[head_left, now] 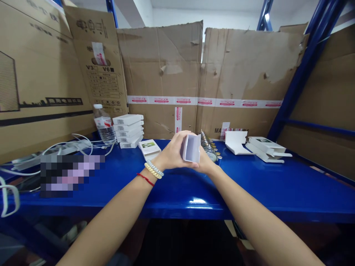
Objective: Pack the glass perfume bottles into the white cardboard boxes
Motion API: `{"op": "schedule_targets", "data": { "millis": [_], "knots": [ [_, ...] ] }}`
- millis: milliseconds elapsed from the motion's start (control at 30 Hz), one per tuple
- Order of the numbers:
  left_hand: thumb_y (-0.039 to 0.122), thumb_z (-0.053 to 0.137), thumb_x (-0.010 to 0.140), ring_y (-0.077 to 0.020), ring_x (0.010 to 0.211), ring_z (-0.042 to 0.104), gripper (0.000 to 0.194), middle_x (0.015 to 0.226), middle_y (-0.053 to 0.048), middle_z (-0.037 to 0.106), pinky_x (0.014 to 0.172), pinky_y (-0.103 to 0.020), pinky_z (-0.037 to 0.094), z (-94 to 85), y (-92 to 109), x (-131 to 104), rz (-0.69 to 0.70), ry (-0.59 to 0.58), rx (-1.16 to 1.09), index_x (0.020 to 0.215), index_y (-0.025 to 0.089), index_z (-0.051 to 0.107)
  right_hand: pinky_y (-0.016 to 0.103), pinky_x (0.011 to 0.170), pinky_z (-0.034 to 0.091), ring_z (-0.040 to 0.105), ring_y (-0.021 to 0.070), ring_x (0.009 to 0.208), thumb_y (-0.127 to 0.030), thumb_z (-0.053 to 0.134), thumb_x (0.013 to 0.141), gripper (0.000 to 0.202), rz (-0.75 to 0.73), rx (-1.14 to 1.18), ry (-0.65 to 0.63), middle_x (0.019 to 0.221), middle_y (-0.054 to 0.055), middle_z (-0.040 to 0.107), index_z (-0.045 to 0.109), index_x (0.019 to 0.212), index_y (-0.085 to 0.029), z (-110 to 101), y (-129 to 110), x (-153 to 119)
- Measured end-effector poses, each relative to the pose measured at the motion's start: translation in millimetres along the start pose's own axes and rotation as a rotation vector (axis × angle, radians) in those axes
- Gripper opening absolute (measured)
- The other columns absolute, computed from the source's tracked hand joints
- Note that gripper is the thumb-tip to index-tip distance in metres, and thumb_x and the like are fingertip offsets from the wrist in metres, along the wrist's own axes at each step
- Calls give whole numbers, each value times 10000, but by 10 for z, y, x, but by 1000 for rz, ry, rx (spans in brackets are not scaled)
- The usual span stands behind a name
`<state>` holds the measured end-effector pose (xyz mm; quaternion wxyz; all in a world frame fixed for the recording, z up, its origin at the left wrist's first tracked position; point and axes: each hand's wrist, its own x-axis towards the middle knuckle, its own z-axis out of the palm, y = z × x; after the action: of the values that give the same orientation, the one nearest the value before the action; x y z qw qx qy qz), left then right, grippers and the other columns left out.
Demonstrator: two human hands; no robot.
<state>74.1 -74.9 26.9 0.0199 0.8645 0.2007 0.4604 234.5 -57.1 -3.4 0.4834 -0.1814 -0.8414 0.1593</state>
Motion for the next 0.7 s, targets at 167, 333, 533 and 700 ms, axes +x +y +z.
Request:
{"op": "schedule_targets", "data": {
  "millis": [167,333,533,700],
  "knots": [
    [534,833,552,-334,1246,489,903,1319,-145,497,1074,-519,381,4,15,3,20,-8,4,1287,239,401,553,993,461,469,355,1221,-564,679,709,562,22,-39,12,1243,118,539,546,1157,-251,-7,30,5],
    [508,838,534,-353,1246,487,928,1330,-152,492,1060,-531,376,-17,43,6,9,-21,19,1299,236,390,545,971,475,491,358,1190,-580,701,678,670,40,-46,22,1257,124,533,515,1231,-251,-2,37,-18],
    [425,812,572,-359,1272,470,881,1353,-155,480,1071,-534,356,-56,71,-2,38,-32,32,1313,232,377,517,973,483,502,341,1186,-511,710,685,741,95,-32,30,1300,115,500,425,1332,-290,19,-44,-6],
    [391,797,590,-359,1316,433,853,1351,-144,491,1090,-536,335,-67,90,16,88,-23,33,1321,243,383,509,1016,458,444,334,1263,-495,687,704,699,68,-43,70,1340,100,458,414,1322,-316,30,-102,23]
  ]
}}
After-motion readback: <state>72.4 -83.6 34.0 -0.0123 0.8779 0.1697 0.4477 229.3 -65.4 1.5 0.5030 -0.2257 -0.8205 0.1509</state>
